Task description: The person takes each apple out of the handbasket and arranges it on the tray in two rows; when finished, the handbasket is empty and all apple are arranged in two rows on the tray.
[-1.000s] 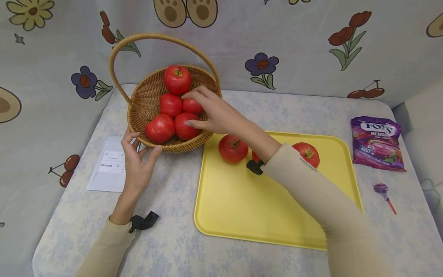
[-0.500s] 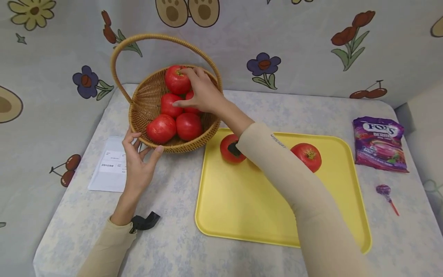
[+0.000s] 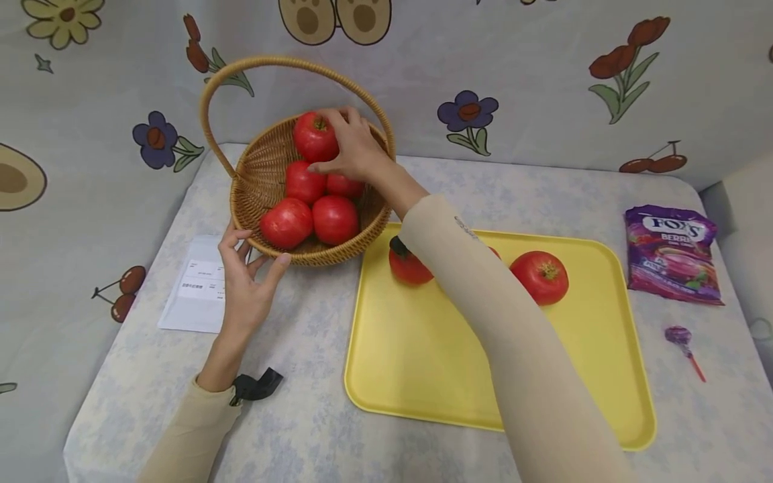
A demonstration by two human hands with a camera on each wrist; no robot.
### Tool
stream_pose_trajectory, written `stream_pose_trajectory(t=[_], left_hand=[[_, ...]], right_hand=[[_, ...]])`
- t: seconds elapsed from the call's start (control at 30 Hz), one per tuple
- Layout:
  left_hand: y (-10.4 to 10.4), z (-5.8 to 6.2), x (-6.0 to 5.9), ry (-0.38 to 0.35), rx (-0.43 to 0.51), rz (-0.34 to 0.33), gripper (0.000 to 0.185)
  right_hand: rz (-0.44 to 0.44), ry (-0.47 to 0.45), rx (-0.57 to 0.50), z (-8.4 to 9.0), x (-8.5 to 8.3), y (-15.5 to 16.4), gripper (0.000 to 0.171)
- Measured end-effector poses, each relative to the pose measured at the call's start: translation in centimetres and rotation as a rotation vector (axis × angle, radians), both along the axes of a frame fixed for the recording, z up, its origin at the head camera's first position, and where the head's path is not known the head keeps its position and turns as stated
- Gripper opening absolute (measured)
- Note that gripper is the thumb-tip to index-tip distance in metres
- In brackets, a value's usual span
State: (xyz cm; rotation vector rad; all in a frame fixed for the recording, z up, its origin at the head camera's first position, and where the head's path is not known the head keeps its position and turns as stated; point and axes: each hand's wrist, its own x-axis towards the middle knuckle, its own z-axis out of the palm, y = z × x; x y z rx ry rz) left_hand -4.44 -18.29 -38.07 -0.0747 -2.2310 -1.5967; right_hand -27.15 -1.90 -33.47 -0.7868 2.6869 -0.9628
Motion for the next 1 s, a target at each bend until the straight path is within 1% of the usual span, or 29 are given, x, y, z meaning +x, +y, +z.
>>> stream_pose_trajectory(t=[0.1,0.47,0.77,1.0], left_hand=[[0.0,0.1,0.0,0.001,-0.001,0.002,0.059],[0.1,0.0,-0.1,0.006,-0.001,0.006,0.058],[0.1,0.1,-0.1,0.005,0.001,0.005,0.058],[-0.1,-0.1,-0.2,0.000,0.002,0.004,0.058]], right_hand=[[-0.012,-0.012,-0.012,0.0,-0.4,-0.3,0.087],[0.019,-0.014,-0.018,-0.7,-1.1,-1.0,0.081],[0.048,0.087,-0.039,-1.1,-2.0,-1.6,0.068],[0.071,0.131,-0.051,-1.3,-2.3,-1.8,0.066]])
